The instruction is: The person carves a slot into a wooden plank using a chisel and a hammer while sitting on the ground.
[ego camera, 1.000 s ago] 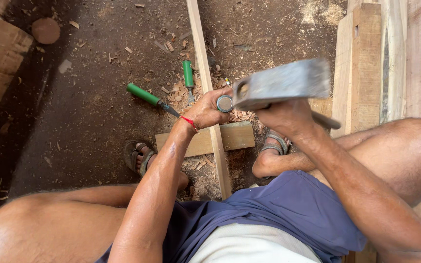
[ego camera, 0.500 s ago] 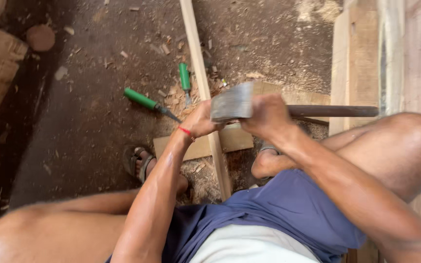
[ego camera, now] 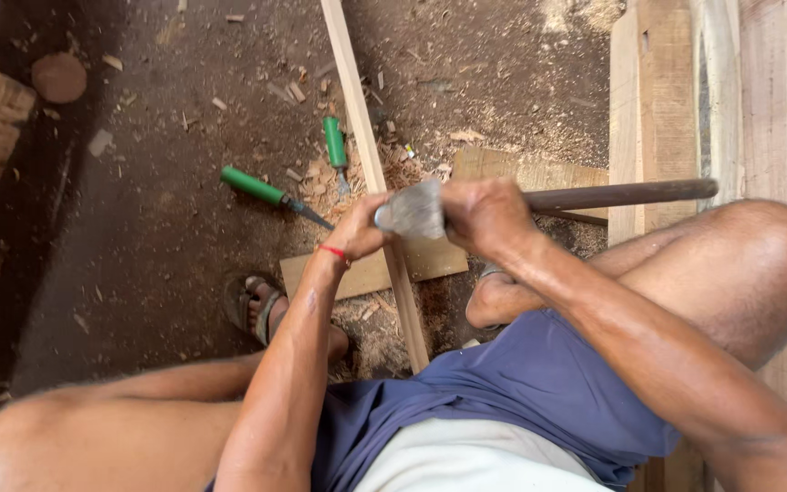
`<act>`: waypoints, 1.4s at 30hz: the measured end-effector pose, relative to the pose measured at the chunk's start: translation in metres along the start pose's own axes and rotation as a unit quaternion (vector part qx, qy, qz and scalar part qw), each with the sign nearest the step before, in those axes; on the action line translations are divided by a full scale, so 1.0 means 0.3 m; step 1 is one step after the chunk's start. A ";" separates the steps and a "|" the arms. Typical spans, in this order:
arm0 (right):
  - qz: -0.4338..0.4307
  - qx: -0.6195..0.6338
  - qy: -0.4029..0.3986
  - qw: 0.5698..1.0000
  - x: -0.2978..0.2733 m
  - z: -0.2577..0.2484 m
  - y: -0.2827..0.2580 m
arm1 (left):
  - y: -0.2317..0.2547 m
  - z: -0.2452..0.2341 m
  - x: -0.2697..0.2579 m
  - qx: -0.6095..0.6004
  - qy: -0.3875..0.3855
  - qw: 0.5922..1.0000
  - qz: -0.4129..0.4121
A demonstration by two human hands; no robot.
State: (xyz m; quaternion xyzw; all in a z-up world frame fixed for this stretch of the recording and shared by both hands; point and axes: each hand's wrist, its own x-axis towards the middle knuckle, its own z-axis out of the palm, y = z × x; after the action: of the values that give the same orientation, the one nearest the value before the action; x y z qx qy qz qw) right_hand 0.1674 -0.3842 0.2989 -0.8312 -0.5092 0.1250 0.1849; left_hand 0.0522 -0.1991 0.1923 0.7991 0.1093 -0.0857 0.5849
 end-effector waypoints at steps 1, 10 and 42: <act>-0.056 0.008 0.061 0.997 -0.011 -0.030 -0.003 | 0.033 0.000 -0.008 -0.046 0.017 0.999 -0.009; -0.025 0.103 0.221 0.970 -0.021 -0.170 0.034 | 0.272 -0.078 -0.003 -0.188 0.053 0.972 0.127; -0.046 -0.154 -0.021 0.987 0.032 0.076 0.017 | -0.078 0.086 -0.005 -0.122 0.097 0.987 0.032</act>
State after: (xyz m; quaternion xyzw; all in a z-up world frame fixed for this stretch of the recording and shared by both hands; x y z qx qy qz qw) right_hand 0.1667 -0.3737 0.2761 -0.8228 -0.5636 0.0539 0.0495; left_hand 0.0442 -0.2168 0.1635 0.7297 0.1491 0.0249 0.6668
